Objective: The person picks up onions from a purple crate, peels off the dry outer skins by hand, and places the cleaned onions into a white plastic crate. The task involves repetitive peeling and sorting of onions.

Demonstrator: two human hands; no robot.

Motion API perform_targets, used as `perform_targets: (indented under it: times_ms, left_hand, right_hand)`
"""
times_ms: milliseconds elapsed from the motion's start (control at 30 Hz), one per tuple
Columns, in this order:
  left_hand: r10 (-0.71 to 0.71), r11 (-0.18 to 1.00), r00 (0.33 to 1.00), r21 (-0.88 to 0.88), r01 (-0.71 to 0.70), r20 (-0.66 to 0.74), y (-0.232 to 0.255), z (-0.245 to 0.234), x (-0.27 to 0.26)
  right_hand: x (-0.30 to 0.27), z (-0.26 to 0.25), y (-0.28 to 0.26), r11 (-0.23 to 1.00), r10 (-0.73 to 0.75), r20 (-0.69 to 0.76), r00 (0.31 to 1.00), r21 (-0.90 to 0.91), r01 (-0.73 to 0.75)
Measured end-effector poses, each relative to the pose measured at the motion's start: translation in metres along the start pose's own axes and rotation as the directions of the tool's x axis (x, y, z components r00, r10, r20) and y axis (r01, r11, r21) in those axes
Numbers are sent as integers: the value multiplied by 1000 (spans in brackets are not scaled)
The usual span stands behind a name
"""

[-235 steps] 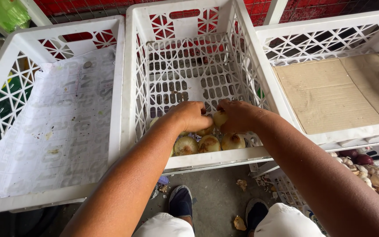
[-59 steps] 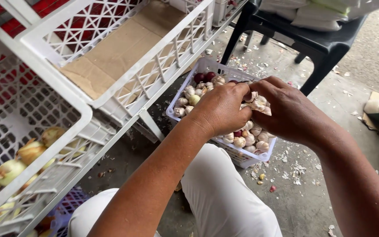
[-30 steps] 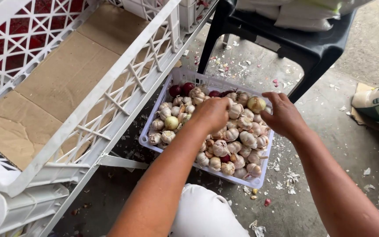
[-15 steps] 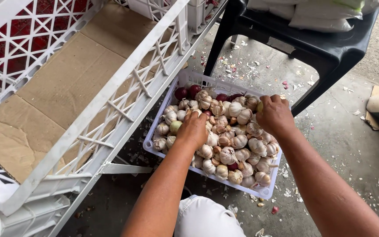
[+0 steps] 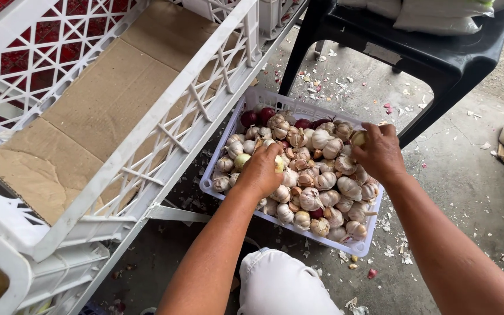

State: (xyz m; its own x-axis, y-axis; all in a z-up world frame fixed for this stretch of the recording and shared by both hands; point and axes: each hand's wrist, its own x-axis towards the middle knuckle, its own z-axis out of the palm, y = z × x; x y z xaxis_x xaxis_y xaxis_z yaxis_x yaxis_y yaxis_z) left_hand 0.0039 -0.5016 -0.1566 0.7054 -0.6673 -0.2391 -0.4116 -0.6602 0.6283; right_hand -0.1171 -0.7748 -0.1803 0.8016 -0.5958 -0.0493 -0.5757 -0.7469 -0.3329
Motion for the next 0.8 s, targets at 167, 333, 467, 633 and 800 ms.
perform_targets:
  times_ms: [167, 333, 467, 633, 800]
  left_hand:
    - [-24, 1000, 998, 7, 24, 60, 12, -9, -29]
    - [-33, 999, 993, -6, 34, 115, 30, -11, -43]
    - [29, 997, 998, -68, -25, 62, 39, -3, -54]
    - [3, 985, 1000, -174, -3, 0, 35, 5, -64]
    - [12, 979, 1000, -204, -15, -15, 36, -16, -88]
  right_hand:
    - [-38, -29, -15, 995, 38, 106, 994, 89, -48]
    - [-69, -45, -31, 991, -79, 271, 959, 124, 46]
    - [-79, -41, -31, 928, -310, 181, 933, 269, 257]
    - [-93, -40, -51, 800, -487, 67, 871, 433, 414]
    - [-122, -72, -110, 825, -470, 180, 864, 438, 357]
